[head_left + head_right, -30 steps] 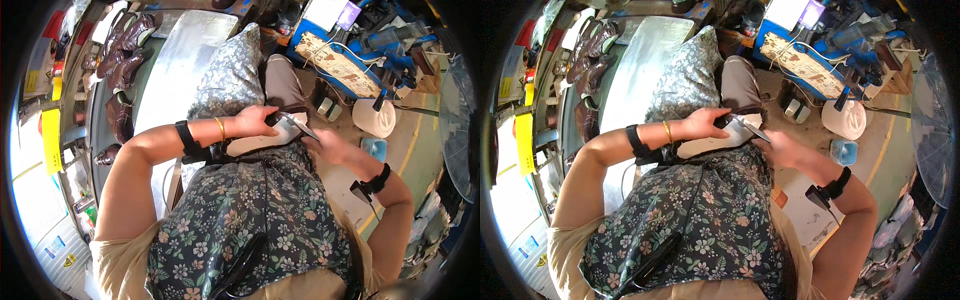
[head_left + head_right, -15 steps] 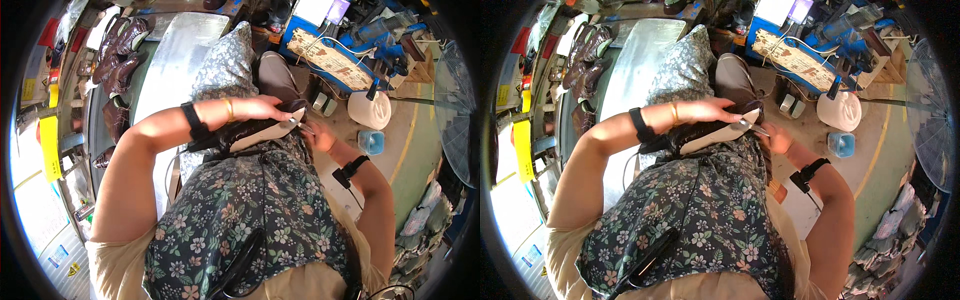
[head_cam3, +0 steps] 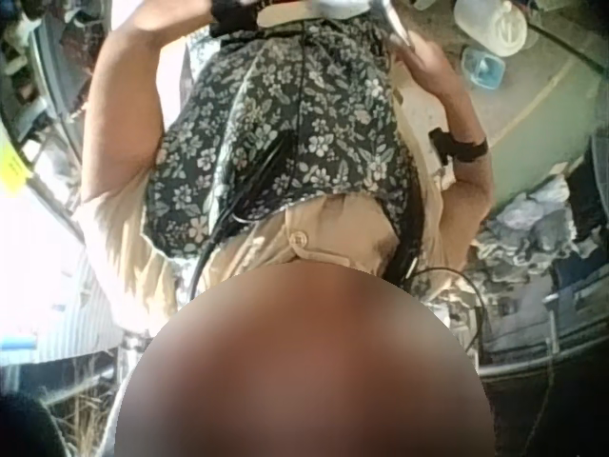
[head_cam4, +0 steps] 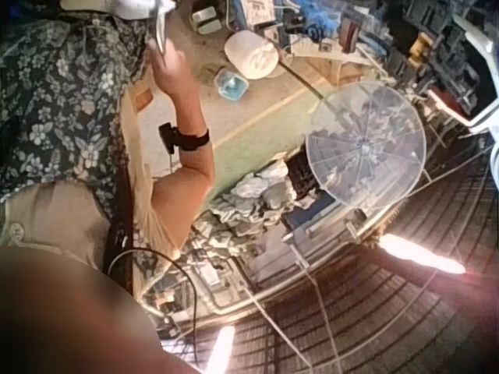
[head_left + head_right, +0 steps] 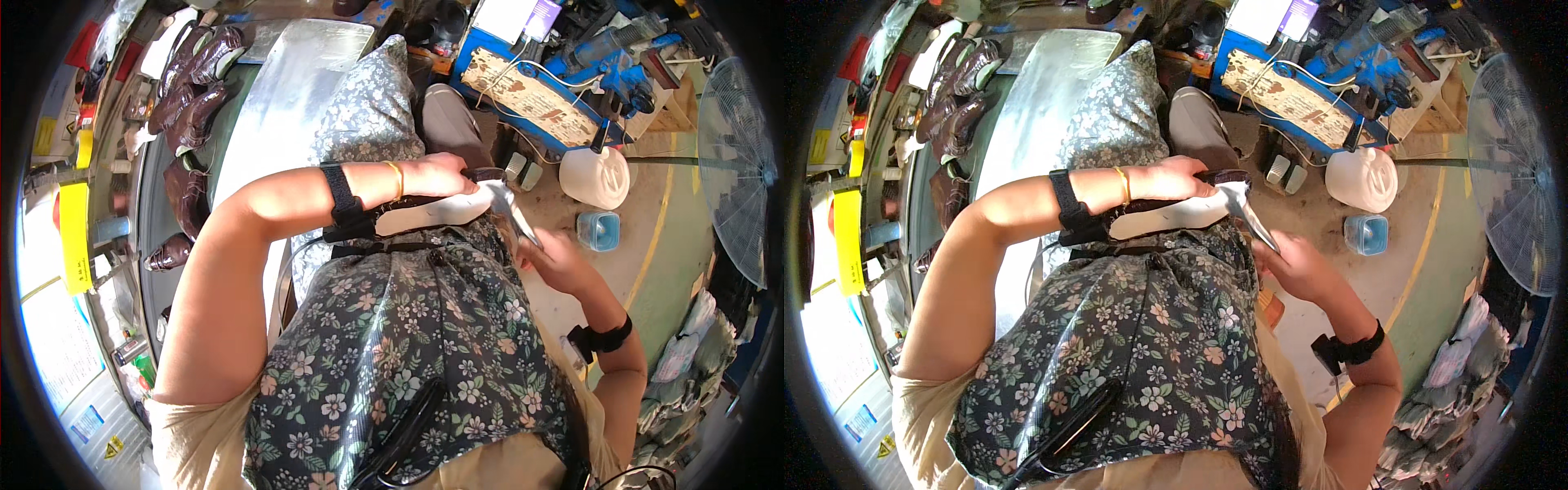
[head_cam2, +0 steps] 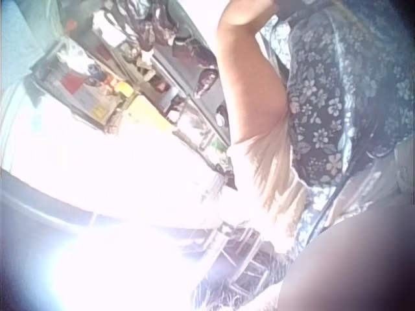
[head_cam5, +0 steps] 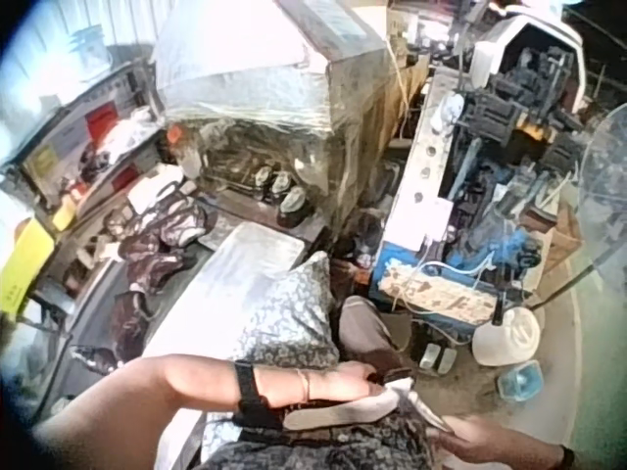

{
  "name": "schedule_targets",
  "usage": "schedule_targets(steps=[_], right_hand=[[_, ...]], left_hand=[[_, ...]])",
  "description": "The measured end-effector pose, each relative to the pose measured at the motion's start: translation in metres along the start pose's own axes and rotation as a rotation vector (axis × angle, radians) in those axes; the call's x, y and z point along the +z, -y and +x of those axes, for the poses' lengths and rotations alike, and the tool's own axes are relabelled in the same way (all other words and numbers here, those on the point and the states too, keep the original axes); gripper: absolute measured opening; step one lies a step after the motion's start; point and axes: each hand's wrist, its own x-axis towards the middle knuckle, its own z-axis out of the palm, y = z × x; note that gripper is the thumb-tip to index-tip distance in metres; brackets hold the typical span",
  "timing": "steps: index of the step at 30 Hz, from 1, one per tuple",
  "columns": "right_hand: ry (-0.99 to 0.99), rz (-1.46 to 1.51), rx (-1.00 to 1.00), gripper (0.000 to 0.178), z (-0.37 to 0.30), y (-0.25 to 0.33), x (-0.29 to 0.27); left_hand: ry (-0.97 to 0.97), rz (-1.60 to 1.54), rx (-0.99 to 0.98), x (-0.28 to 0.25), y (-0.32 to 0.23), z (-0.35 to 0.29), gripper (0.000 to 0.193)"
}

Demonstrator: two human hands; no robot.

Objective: Inspecting and preparing shoe components for assembly in a manufacturing environment.

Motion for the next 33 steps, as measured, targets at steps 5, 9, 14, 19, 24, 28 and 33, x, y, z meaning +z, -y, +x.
schedule_targets(steps=[5,9,14,19,24,28,33], right_hand=[[-0.045,0.175,-0.056,0.044,0.039,0.024,0.017],[-0.314,-0.099,-0.226,0.039,0.068,0.004,0.027],[0.013,0.178,0.090,0.034,0.076,0.022,0.012],[-0.284,-0.268,-0.491,0.024,0.122,0.102,-0.031],[-0.361,-0.547,-0.716,0.038,0.269,0.214,0.029],[0.001,-0.720,-0.732,0.042,0.302,0.248,0.067],[0.172,-0.227,-0.822,0.041,0.210,0.161,0.035]], left_hand=[[0.031,0.144,0.281,-0.007,0.019,-0.009,0.063],[0.086,-0.104,0.250,-0.010,0.033,-0.018,0.080],[0.195,-0.106,-0.016,-0.031,0.030,-0.029,0.084],[0.074,0.247,-0.043,-0.064,0.014,-0.087,0.082],[-0.162,0.548,0.026,-0.052,0.010,-0.149,0.086],[-0.220,0.440,-0.053,-0.039,0.034,-0.175,0.091],[-0.243,0.166,0.344,-0.049,0.093,-0.235,0.109]])
